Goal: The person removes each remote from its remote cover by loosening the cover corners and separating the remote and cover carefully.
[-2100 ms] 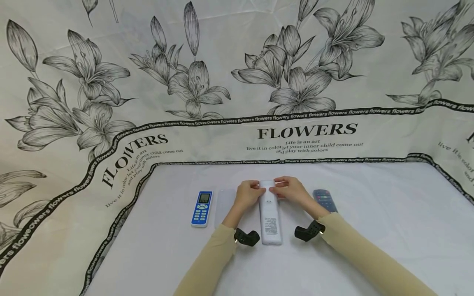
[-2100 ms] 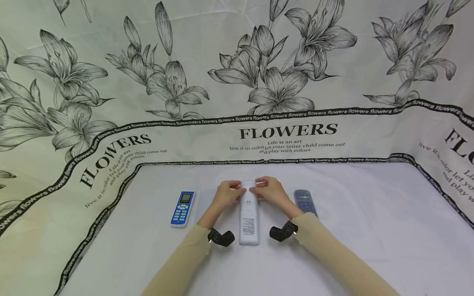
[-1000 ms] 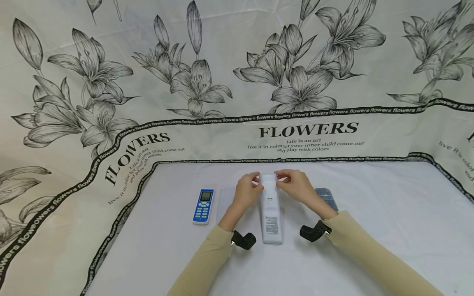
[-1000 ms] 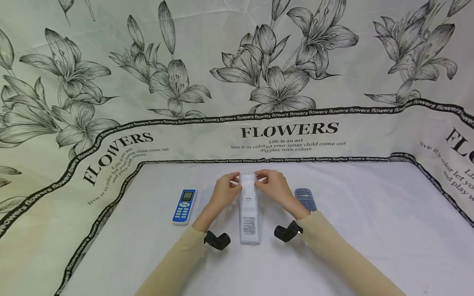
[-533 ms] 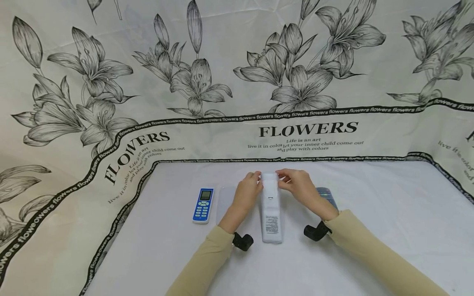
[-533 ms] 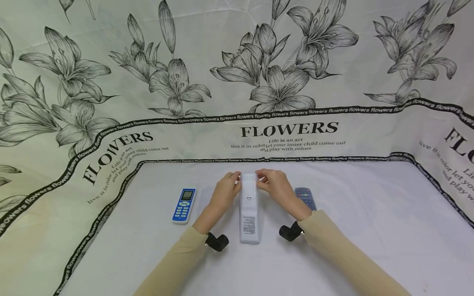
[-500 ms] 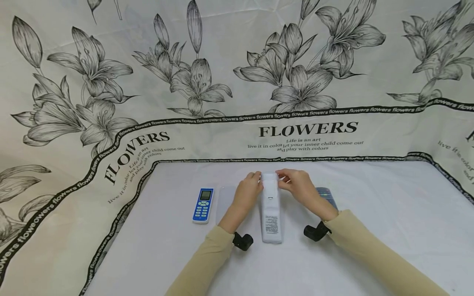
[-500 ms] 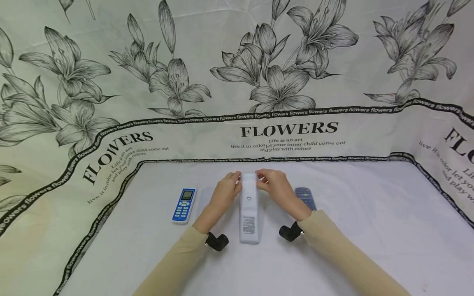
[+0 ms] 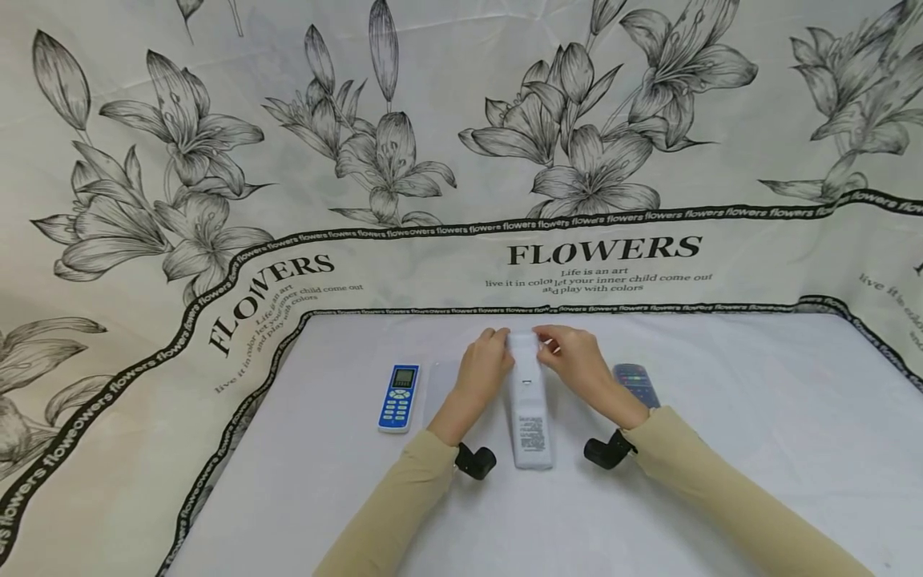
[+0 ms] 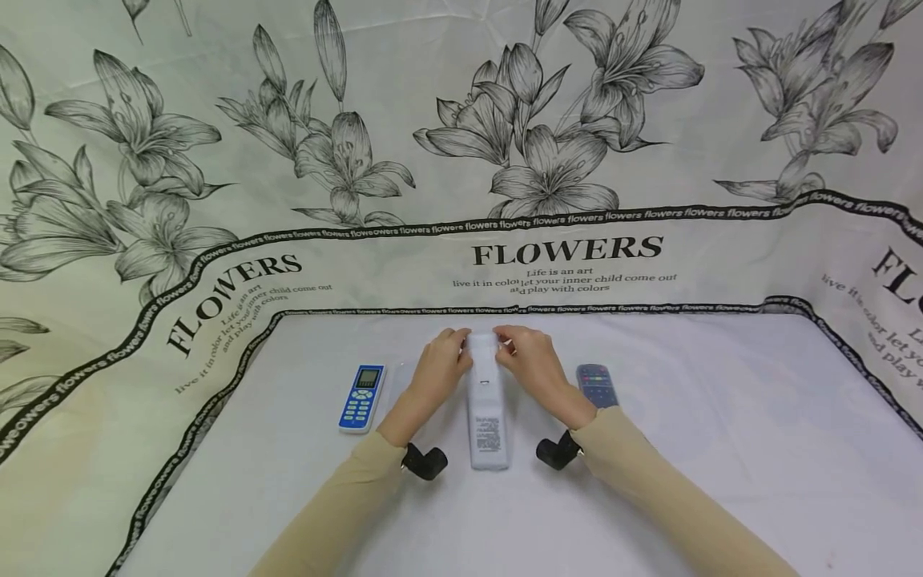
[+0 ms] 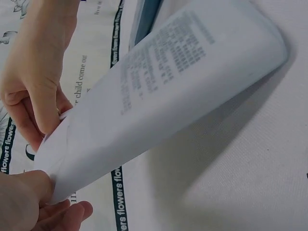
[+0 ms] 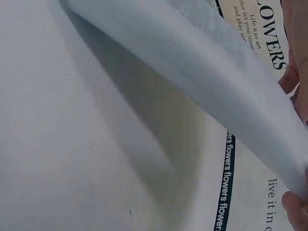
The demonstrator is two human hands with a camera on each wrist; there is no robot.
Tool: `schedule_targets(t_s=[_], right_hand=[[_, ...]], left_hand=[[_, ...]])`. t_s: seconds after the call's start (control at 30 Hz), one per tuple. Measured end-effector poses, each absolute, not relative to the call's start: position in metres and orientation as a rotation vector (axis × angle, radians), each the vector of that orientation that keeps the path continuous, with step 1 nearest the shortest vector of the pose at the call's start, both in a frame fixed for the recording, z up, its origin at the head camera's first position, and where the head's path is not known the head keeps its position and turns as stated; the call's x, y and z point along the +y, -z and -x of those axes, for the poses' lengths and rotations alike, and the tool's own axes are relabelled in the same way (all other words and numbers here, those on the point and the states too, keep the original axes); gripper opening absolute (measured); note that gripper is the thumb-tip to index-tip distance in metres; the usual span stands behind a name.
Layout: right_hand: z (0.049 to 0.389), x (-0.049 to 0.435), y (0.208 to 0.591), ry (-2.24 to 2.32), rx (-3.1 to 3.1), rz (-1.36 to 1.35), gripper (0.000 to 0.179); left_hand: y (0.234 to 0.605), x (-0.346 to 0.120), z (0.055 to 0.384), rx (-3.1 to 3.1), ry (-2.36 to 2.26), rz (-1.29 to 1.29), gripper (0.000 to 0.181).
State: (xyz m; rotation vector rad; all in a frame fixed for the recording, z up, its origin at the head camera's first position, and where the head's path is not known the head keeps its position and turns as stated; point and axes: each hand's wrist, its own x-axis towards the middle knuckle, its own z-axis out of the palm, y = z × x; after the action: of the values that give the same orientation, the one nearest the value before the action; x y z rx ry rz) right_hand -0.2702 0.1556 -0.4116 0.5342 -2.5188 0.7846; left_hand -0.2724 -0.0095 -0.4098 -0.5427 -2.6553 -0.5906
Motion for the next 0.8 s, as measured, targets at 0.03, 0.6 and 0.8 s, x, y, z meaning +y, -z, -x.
schedule_targets(t_s=[0.03,0.6,0.8], right_hand=[[0.2698,0.1551,0.4114,-0.78,-2.515,-0.533,0.032],[0.27,0.1565,0.421,-0.65,-2.338,-0.587,0.016],[0.2714,0.1562,0.4179,-0.674,-2.331,-0.572,0.013]], left_hand=[[0.4104,-0.0093,0.2723,-2.652,0.592,0.538,0.034],[0.4199,-0.0135,0.2716,-2.504,0.655,0.544,0.02],[0.42,-0.0136,0.2734,-2.478,0.738,0.54,0.02]])
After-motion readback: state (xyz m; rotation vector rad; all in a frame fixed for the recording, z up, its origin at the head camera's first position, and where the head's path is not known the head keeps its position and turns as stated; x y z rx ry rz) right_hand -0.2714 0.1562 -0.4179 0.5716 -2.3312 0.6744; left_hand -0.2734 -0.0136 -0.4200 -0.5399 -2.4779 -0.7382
